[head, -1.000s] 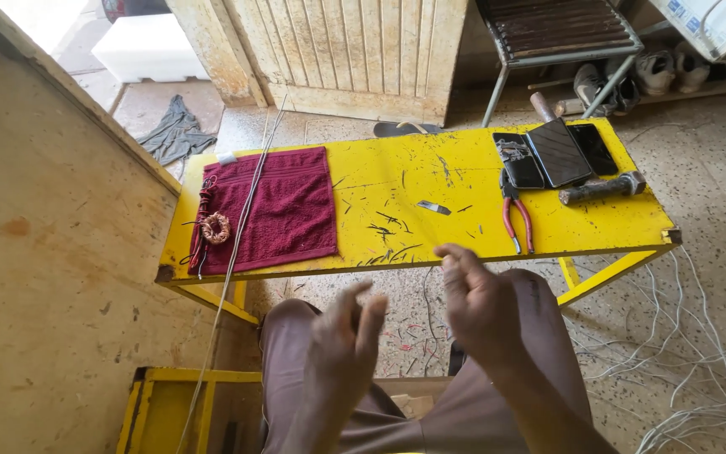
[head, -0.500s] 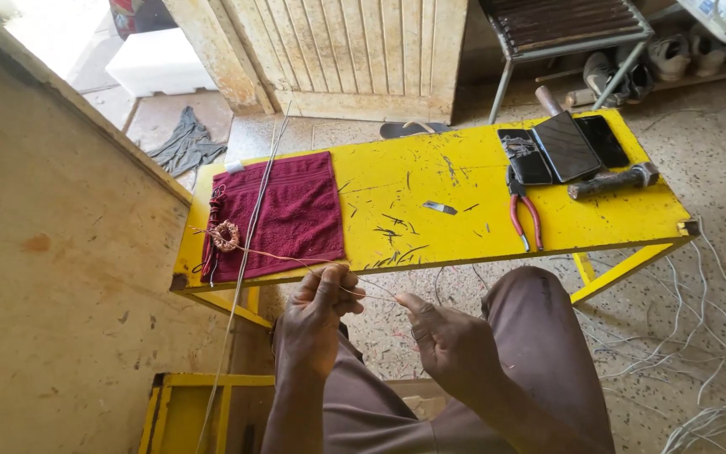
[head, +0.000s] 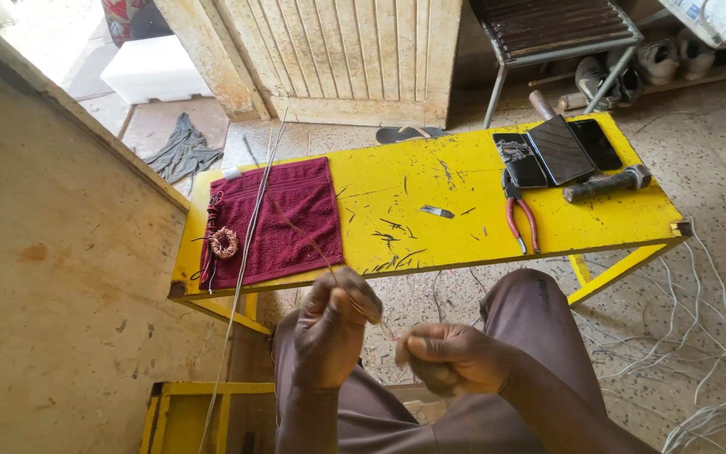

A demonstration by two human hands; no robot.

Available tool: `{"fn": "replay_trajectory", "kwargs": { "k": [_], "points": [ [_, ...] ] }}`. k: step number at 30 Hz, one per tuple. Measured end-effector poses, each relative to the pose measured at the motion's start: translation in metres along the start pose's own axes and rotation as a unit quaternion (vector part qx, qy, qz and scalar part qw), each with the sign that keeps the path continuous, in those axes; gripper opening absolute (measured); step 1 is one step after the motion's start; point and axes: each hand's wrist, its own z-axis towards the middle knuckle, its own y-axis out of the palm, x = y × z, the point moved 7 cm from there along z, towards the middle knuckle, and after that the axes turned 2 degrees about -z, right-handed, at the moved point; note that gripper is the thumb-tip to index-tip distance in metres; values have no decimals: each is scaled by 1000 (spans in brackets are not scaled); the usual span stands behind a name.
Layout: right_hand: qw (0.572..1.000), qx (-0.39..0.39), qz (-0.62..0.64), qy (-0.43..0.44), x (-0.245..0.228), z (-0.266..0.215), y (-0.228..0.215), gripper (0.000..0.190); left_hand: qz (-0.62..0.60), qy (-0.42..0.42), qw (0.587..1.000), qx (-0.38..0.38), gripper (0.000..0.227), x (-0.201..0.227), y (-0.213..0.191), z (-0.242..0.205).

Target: Winding copper wire into a coil and using pliers to cut or strip it on a workbench.

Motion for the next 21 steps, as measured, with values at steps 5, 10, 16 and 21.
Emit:
{"fn": "replay_trajectory", "kwargs": {
  "k": [5, 10, 16, 21],
  "points": [
    [821, 470, -310, -91, -36, -20, -32, 20, 53, 39, 977, 202, 15, -3, -65, -27],
    [675, 508, -534, 21, -41, -5, 17, 29, 206, 54, 948, 237, 20, 18, -45, -30],
    [594, 212, -773, -71, -24, 24, 75, 40, 201, 58, 933, 291, 13, 31, -55, -37],
    [516, 247, -804, -165, -22, 17, 77, 28, 32, -17, 902, 429, 20, 31, -71, -53]
  ]
}}
